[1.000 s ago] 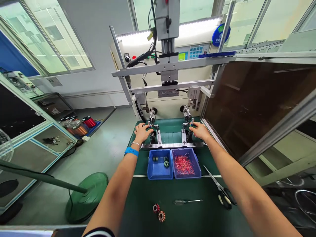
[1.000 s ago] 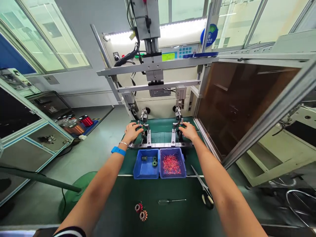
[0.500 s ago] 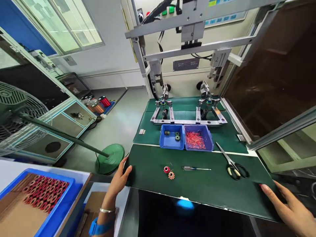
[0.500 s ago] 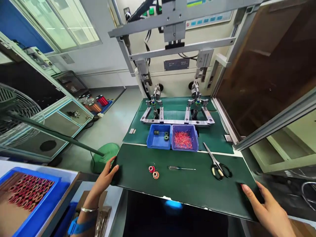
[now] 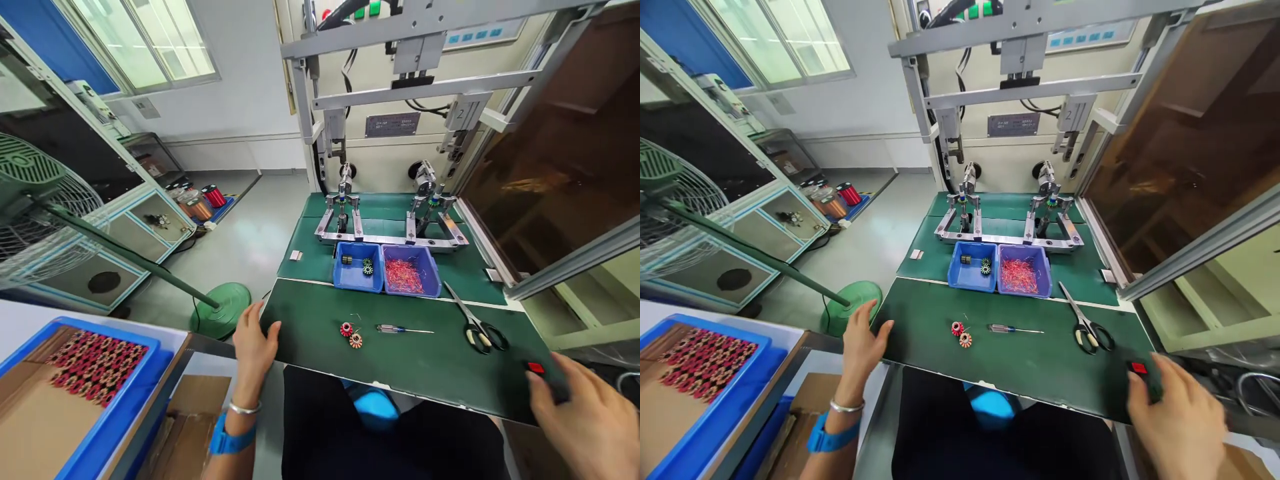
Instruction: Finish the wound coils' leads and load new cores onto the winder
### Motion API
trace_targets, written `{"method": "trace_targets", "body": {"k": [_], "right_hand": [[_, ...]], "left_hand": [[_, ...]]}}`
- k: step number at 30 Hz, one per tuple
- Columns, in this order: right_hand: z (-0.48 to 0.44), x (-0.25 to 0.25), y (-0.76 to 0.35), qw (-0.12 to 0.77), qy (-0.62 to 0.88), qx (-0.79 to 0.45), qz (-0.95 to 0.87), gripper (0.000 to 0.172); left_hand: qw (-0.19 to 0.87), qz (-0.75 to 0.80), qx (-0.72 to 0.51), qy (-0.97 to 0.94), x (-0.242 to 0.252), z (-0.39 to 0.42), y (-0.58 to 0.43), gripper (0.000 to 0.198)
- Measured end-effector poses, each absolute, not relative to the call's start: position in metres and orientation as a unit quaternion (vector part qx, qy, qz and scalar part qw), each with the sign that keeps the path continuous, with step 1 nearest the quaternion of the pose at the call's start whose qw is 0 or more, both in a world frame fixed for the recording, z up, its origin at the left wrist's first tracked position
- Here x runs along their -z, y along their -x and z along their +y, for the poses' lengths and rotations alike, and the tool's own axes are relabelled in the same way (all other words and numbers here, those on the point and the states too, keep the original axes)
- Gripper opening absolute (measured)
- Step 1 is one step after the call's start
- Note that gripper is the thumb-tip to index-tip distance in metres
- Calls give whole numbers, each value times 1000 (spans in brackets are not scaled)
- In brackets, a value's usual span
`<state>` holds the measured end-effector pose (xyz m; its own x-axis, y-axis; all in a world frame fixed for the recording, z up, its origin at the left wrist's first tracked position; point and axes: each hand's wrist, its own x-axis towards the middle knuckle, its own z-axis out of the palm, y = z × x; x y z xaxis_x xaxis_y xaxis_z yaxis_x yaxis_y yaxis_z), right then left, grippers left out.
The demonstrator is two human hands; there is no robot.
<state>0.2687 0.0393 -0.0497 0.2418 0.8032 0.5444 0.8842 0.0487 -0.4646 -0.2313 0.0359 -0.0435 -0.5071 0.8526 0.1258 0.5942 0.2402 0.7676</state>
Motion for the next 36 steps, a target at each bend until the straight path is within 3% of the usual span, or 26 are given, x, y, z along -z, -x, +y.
{"method": "trace_targets", "body": {"k": [2,3,6,8,12,15,18,21,23,28,32,36], "right_hand": [[38,44,-209,402,637,59,-655,34],[39,44,-177,420,576,12,-701,30],[46,49,-94,390,485,-61,-780,34],[52,55,-62,378,464,-80,-797,35],[58,57,-54,384,447,-120,-799,12],[53,51,-70,396,441,-160,-790,17],[46,36,-84,413,419,-236,-773,28],[41,19,-91,425,384,-315,-756,34],[38,9,-92,433,370,-352,-743,36],[34,-4,-95,506,333,-485,-630,21],[35,-4,-99,482,283,-564,-608,27],[33,3,-100,528,340,-489,-605,11]], "left_hand": [[116,713,-407,-559,38,37,196,47],[142,672,-392,-611,36,38,178,46],[230,585,-340,-699,33,46,134,59],[247,588,-335,-694,34,50,122,60],[203,633,-399,-632,40,47,124,49],[164,648,-516,-536,41,31,119,32],[310,586,-582,-471,32,14,100,21],[578,433,-558,-410,18,7,78,38],[664,365,-548,-355,10,7,67,44],[711,340,-550,-277,7,11,61,30],[781,308,-490,-233,15,8,63,32],[798,290,-482,-216,18,6,64,31]]}}
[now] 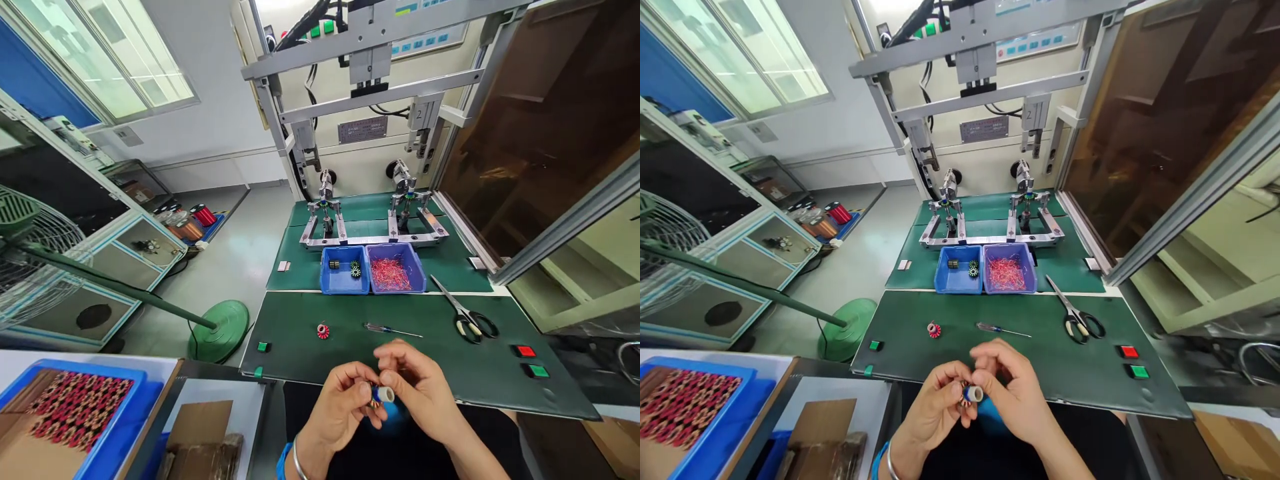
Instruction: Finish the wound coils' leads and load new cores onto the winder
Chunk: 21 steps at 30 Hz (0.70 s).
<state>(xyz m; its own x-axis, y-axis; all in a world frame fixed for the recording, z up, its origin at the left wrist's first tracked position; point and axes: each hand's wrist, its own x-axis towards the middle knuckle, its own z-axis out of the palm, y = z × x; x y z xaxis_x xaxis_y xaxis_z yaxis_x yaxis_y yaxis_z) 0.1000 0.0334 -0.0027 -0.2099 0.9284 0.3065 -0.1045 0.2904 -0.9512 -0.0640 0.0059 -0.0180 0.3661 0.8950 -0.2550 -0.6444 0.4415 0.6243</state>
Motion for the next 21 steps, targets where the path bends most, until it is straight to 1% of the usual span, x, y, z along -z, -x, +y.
{"method": "trace_targets", "body": {"k": [2,4,8,10,12,14,16,17,19,21], "right_hand": [[31,4,-102,564,376,-386,-626,17],[27,3,-105,552,375,-308,-678,17],[21,-9,-112,479,348,-261,-763,17],[23,-15,-115,484,351,-248,-762,15],[34,-20,-115,514,368,-224,-742,15],[58,-21,-111,527,400,-163,-732,17],[92,-17,-100,491,434,-79,-751,14],[111,-13,-93,454,452,-42,-767,14],[144,-3,-78,407,474,-18,-780,15],[165,4,-68,377,487,-19,-787,15]], "left_hand": [[787,302,-496,-207,17,6,64,30],[778,314,-504,-206,15,7,64,31],[762,325,-513,-223,12,6,65,36],[720,366,-540,-236,10,4,69,36],[659,421,-576,-236,8,2,76,33],[623,448,-601,-222,7,0,83,32],[625,430,-616,-213,5,0,89,35],[629,416,-622,-211,4,0,91,35],[636,388,-635,-204,2,3,94,36],[646,371,-640,-190,-1,6,95,35]]}}
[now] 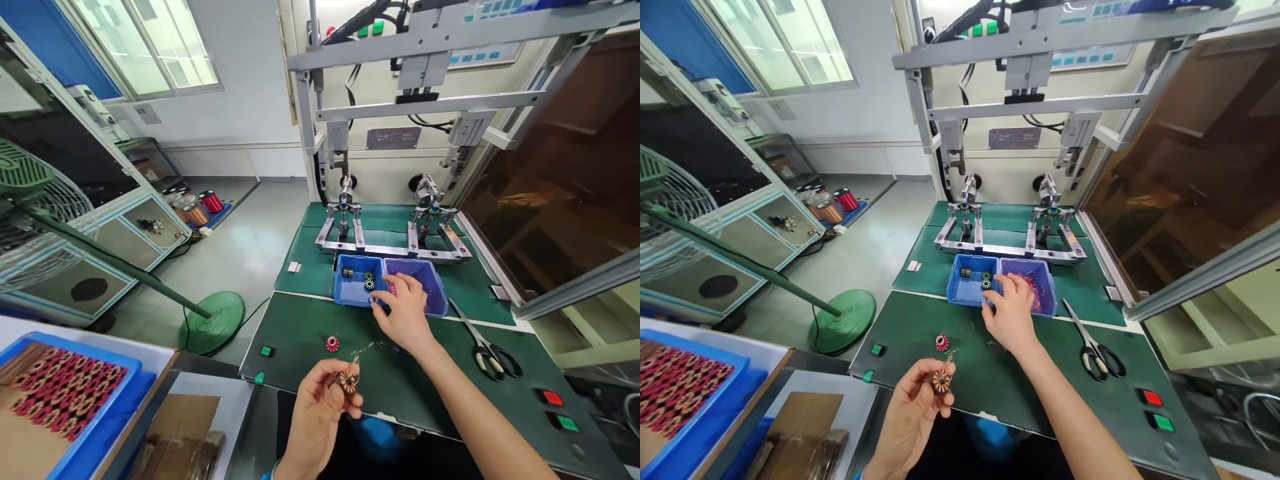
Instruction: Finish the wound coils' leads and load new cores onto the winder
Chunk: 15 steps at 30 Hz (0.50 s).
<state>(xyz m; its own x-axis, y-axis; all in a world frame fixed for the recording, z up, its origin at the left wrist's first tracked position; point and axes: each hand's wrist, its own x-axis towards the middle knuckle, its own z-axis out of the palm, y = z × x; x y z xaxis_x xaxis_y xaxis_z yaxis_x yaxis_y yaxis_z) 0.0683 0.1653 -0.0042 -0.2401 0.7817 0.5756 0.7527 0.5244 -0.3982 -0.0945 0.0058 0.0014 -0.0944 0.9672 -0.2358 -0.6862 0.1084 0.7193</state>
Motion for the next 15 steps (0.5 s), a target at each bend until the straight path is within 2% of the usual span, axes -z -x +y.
{"method": "trace_targets", "body": {"k": [3,6,11,15], "right_hand": [[168,4,-68,356,490,-20,-795,16],[138,-6,-77,375,470,-38,-798,18],[62,-17,-75,460,348,-321,-751,25],[33,-16,-67,549,374,-325,-674,11]], "left_hand": [[668,352,-635,-164,-7,10,96,32],[680,334,-634,-154,-10,12,94,27],[709,299,-619,-158,-11,11,80,34],[725,285,-606,-158,-10,6,68,33]]}}
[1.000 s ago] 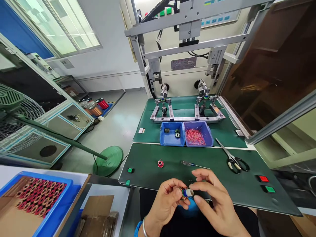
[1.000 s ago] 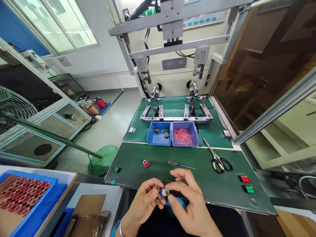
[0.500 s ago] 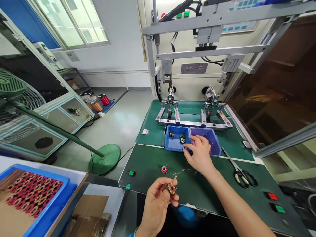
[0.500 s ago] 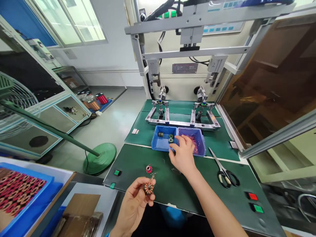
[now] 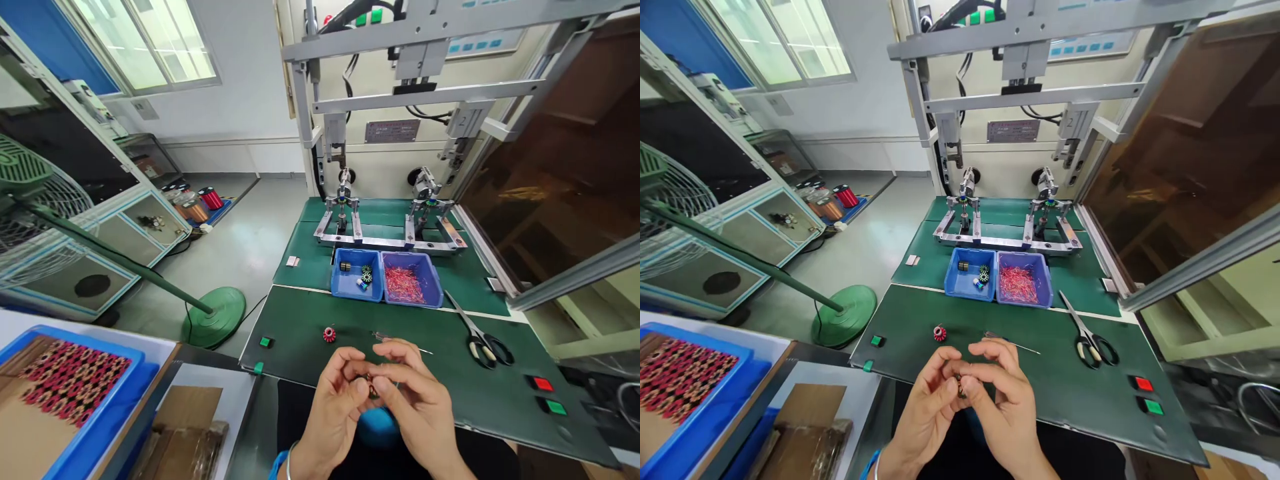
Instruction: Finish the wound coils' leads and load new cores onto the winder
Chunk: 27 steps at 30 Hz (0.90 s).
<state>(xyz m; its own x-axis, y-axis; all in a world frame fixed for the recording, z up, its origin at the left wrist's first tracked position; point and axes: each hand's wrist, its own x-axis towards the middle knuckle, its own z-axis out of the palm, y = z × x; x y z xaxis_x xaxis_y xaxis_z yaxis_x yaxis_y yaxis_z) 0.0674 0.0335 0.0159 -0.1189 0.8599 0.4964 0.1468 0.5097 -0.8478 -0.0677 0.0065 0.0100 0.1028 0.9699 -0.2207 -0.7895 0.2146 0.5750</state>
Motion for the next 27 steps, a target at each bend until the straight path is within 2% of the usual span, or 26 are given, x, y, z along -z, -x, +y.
{"method": "trace_targets", "body": {"k": [7,11,14,16,19,23,27], "right_hand": [[34,-20,-85,605,403,-300,-618,7],[28,-20,-87,601,397,-320,-615,13],[17,-22,-86,625,401,-285,-606,14],[10,-22,-85,605,403,-241,-643,10],[5,-21,-82,541,421,-209,-698,9],[8,-16,-80,513,445,-250,-690,5],[9,-15,-81,512,423,-306,-682,10]], "left_hand": [[738,292,-589,-150,-9,-2,65,36],[722,297,-600,-177,-10,-5,65,39],[695,318,-609,-210,-9,-6,64,43],[672,334,-616,-239,-7,-8,64,41],[618,358,-624,-317,-5,-9,66,28],[545,363,-627,-422,-4,-9,68,21],[564,346,-611,-435,-3,-11,70,18]]}}
